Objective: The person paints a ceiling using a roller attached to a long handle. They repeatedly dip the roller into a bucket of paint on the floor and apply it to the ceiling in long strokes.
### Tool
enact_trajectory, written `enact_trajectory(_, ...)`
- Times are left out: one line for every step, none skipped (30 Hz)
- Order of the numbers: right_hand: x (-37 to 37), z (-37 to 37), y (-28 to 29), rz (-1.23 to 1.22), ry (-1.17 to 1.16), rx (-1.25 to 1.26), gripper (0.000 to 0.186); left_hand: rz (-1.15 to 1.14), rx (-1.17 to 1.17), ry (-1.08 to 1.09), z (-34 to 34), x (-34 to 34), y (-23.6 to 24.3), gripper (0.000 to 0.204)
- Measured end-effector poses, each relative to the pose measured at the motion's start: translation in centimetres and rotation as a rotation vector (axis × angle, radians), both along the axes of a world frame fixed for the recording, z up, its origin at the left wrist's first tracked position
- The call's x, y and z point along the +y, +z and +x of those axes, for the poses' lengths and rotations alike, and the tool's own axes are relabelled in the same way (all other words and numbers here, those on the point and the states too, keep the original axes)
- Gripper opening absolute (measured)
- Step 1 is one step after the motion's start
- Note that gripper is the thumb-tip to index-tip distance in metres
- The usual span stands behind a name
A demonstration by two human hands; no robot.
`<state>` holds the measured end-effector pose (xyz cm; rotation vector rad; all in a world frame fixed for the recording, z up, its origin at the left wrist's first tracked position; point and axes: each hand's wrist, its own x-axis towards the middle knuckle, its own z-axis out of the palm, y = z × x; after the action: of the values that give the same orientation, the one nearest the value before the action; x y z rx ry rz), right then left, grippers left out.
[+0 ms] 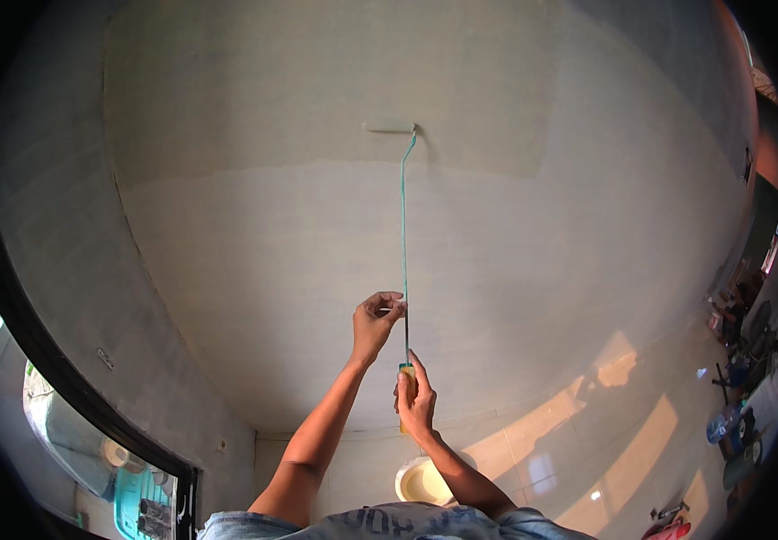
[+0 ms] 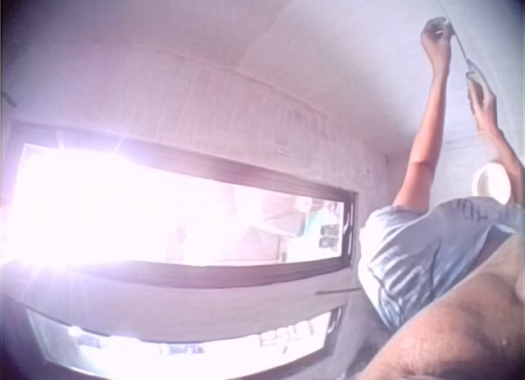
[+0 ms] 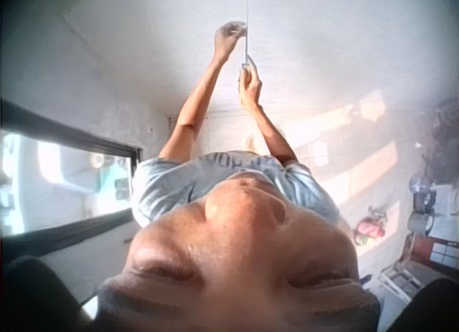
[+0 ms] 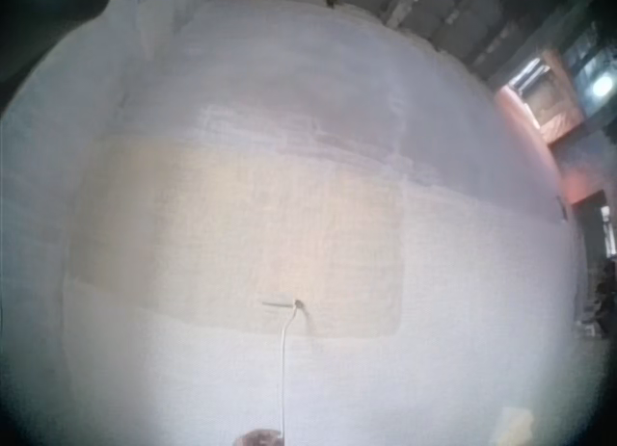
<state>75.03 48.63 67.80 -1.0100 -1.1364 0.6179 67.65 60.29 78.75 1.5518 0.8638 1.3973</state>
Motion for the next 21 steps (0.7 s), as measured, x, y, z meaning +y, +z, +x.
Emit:
enact_trajectory(0.6, 0.0, 1.6, -0.001, -0.003, 0.01, 0.045, 0.037, 0.009, 0.003, 0.3, 0.6, 1.3, 0.021)
enact_trajectory(1.1, -0.2, 2.9, -0.001, 0.004, 0.02, 0.045, 0.075, 0.018, 0.017, 0.2, 1.1, 2.5, 0.022)
enact_trajectory(1.5, -0.4, 3.8, 0.01, 0.0, 0.013, 0.045, 0.09, 0.005, 0.015, 0.1, 1.3, 3.4, 0.022)
enact_trajectory(2.0, -0.6, 4.5, 0.022, -0.004, 0.005, 0.045, 0.107, -0.007, 0.012, 0.1, 1.5, 4.3, 0.022)
enact_trajectory(2.3, -0.8, 4.9, 0.035, -0.01, -0.002, 0.045, 0.124, -0.02, 0.008, -0.1, 1.7, 4.7, 0.023)
enact_trajectory(2.3, -1.0, 4.7, 0.025, 0.008, 0.006, 0.045, 0.115, -0.022, 0.003, -0.4, 1.7, 4.5, 0.023)
enact_trajectory(2.2, -1.1, 4.3, 0.014, 0.027, 0.017, 0.045, 0.104, -0.02, -0.002, -0.6, 1.9, 4.1, 0.023)
enact_trajectory(2.1, -1.1, 3.8, 0.003, 0.045, 0.027, 0.046, 0.094, -0.019, -0.008, -0.8, 2.0, 3.6, 0.022)
enact_trajectory(1.6, -1.2, 3.2, -0.023, 0.061, 0.033, 0.046, 0.076, -0.026, -0.023, -1.2, 1.7, 2.7, 0.02)
enact_trajectory(0.7, -1.3, 2.4, -0.052, 0.072, 0.039, 0.046, 0.044, -0.026, -0.044, -1.4, 1.5, 1.5, 0.019)
enact_trajectory(-0.3, -1.5, 1.4, -0.08, 0.089, 0.046, 0.047, 0.013, -0.025, -0.058, -1.9, 1.0, 0.4, 0.018)
enact_trajectory(-0.9, -1.8, 0.1, -0.067, 0.075, 0.028, 0.047, -0.018, -0.024, -0.073, -2.4, 0.5, -0.6, 0.016)
enact_trajectory(-1.3, -1.9, -1.7, -0.058, 0.052, 0.011, 0.048, -0.05, -0.024, -0.095, -2.4, 0.1, -1.9, 0.016)
enact_trajectory(-1.7, -2.3, -2.9, -0.048, 0.04, -0.006, 0.048, -0.081, -0.025, -0.106, -3.0, -0.5, -2.9, 0.015)
enact_trajectory(-2.2, -2.5, -3.8, -0.039, 0.039, -0.008, 0.048, -0.111, -0.026, -0.116, -3.3, -0.8, -3.3, 0.015)
enact_trajectory(-2.4, -2.5, -3.6, -0.05, 0.045, 0.0, 0.048, -0.116, -0.022, -0.115, -3.3, -1.0, -3.5, 0.015)
enact_trajectory(-2.8, -2.6, -3.3, -0.062, 0.051, 0.009, 0.047, -0.121, -0.017, -0.114, -3.3, -1.2, -3.5, 0.015)
enact_trajectory(-2.9, -2.6, -2.9, -0.074, 0.058, 0.018, 0.047, -0.126, -0.012, -0.112, -3.3, -1.3, -3.3, 0.016)
enact_trajectory(-2.5, -2.7, -2.5, -0.034, 0.055, 0.02, 0.047, -0.115, -0.031, -0.112, -3.2, -1.4, -2.6, 0.017)
enact_trajectory(-2.1, -2.7, -1.5, -0.033, 0.059, 0.037, 0.047, -0.09, -0.032, -0.1, -3.1, -1.3, -1.8, 0.017)
enact_trajectory(-1.7, -2.6, -0.2, -0.033, 0.064, 0.055, 0.046, -0.066, -0.032, -0.087, -2.9, -1.1, -1.0, 0.017)
